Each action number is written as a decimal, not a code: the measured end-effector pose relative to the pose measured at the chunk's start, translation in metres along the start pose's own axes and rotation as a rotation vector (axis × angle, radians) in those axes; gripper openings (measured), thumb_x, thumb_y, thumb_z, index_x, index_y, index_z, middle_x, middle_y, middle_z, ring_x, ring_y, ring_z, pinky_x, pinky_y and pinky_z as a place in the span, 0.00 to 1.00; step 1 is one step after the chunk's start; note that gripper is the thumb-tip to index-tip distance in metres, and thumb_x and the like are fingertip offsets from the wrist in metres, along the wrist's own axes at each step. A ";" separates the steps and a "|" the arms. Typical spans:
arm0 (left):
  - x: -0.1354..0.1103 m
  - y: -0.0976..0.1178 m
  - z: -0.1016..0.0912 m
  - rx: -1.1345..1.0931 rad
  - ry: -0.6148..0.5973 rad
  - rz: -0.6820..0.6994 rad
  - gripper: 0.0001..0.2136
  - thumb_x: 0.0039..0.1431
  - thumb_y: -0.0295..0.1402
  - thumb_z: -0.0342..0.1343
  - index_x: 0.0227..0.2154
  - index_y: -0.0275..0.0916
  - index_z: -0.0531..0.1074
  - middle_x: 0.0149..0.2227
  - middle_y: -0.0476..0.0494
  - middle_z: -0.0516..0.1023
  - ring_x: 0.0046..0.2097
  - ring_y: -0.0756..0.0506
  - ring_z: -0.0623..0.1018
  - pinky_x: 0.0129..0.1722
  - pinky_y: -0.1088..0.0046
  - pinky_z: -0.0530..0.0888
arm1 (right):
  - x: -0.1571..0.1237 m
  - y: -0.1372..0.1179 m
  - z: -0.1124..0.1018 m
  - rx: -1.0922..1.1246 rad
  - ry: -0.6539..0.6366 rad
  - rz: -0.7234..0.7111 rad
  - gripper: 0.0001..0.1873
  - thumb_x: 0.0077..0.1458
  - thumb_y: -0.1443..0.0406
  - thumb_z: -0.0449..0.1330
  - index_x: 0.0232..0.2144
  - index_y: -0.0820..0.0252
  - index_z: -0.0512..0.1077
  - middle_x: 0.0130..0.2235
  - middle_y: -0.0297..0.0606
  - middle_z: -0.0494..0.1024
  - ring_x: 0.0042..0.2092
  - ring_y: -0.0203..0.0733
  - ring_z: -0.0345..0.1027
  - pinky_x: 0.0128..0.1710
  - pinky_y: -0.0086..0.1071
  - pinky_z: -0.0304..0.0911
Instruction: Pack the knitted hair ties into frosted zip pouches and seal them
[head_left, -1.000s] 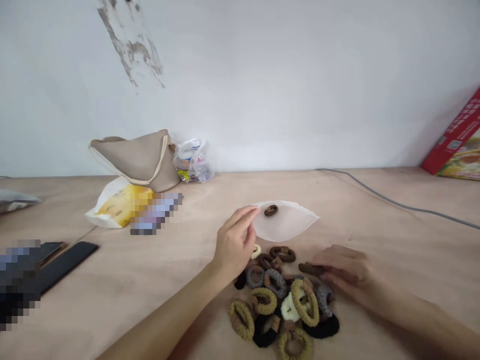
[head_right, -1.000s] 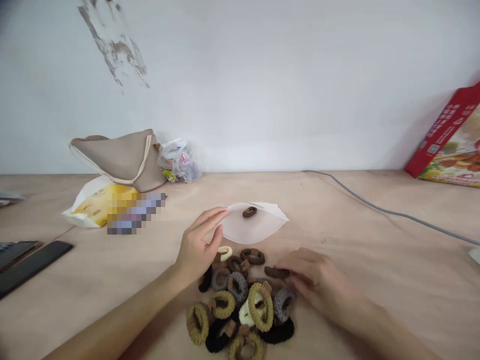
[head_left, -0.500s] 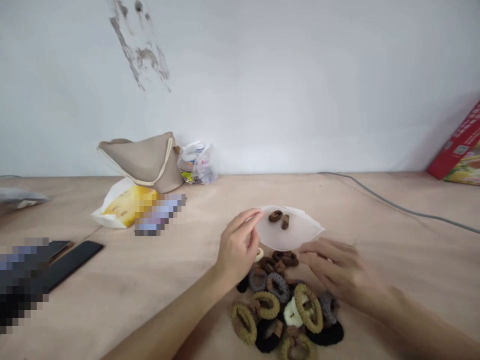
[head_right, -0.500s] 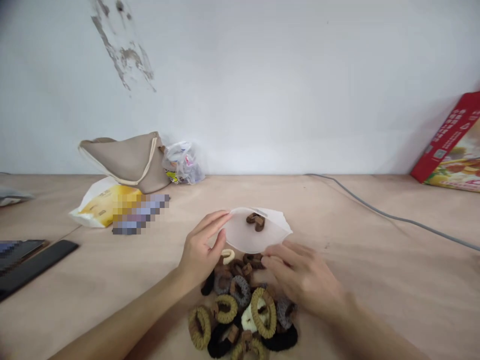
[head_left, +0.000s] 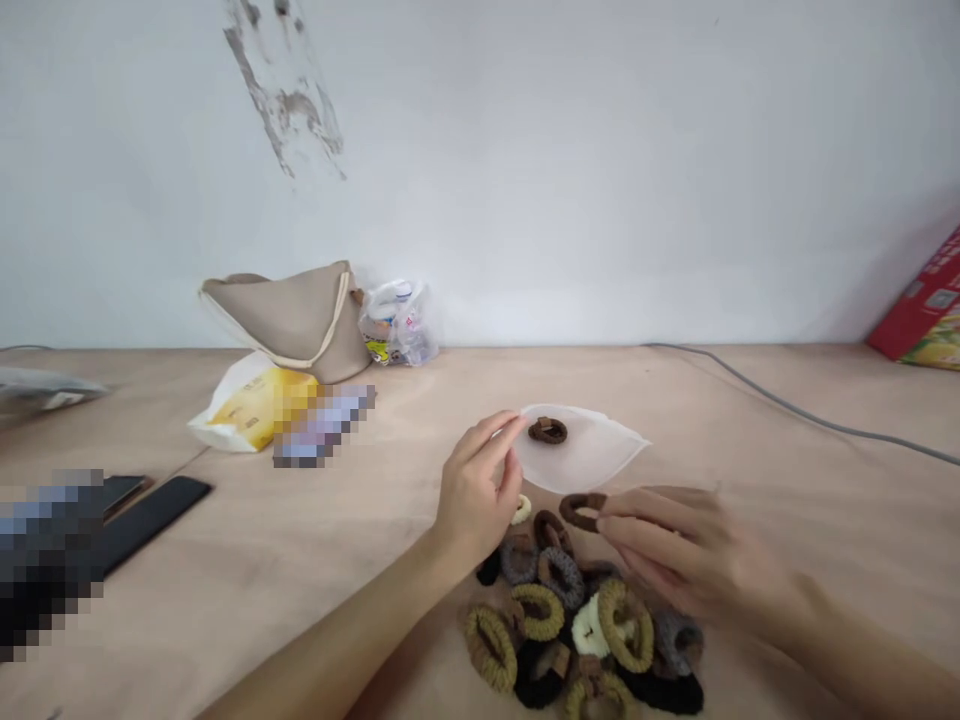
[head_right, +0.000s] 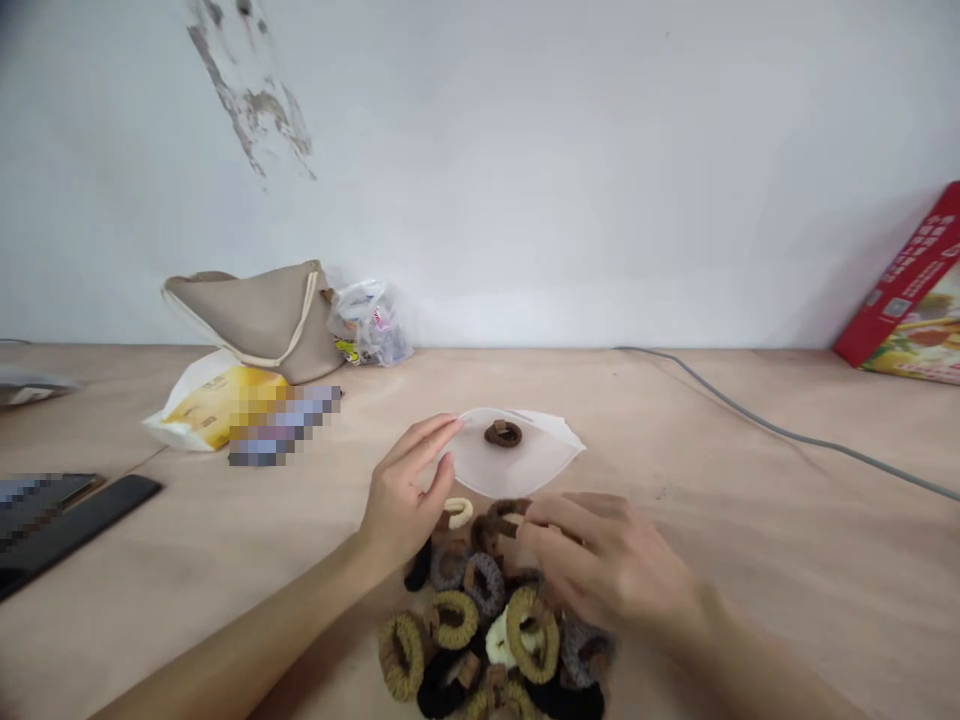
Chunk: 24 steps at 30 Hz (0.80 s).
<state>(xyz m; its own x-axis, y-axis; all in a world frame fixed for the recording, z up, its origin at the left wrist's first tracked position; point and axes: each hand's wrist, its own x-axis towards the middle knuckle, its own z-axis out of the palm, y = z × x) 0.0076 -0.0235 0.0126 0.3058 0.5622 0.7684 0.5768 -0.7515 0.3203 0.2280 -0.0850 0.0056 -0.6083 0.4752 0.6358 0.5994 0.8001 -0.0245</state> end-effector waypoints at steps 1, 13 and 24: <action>0.000 0.000 0.000 -0.007 -0.001 0.002 0.15 0.58 0.23 0.47 0.46 0.38 0.72 0.47 0.39 0.76 0.48 0.45 0.75 0.49 0.67 0.73 | -0.001 0.000 -0.003 -0.031 0.065 -0.008 0.10 0.56 0.75 0.54 0.37 0.58 0.69 0.39 0.39 0.76 0.36 0.37 0.70 0.34 0.30 0.64; 0.000 0.002 0.000 -0.020 -0.013 0.006 0.15 0.58 0.23 0.47 0.47 0.37 0.72 0.47 0.39 0.76 0.48 0.45 0.75 0.50 0.67 0.73 | 0.023 -0.017 0.014 0.153 -0.325 0.182 0.16 0.54 0.77 0.52 0.36 0.52 0.71 0.33 0.27 0.77 0.30 0.32 0.70 0.29 0.24 0.63; 0.003 0.000 -0.003 -0.012 -0.047 -0.052 0.16 0.59 0.23 0.45 0.47 0.36 0.71 0.48 0.39 0.75 0.50 0.45 0.74 0.51 0.67 0.72 | 0.025 -0.016 -0.003 0.064 -0.006 -0.068 0.14 0.56 0.77 0.48 0.38 0.60 0.69 0.39 0.39 0.77 0.33 0.36 0.69 0.34 0.29 0.64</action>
<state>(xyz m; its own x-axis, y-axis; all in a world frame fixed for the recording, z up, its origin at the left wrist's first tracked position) 0.0061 -0.0229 0.0172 0.3111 0.6156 0.7241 0.5836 -0.7251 0.3657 0.2045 -0.0870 0.0239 -0.6497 0.4205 0.6333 0.5219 0.8524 -0.0305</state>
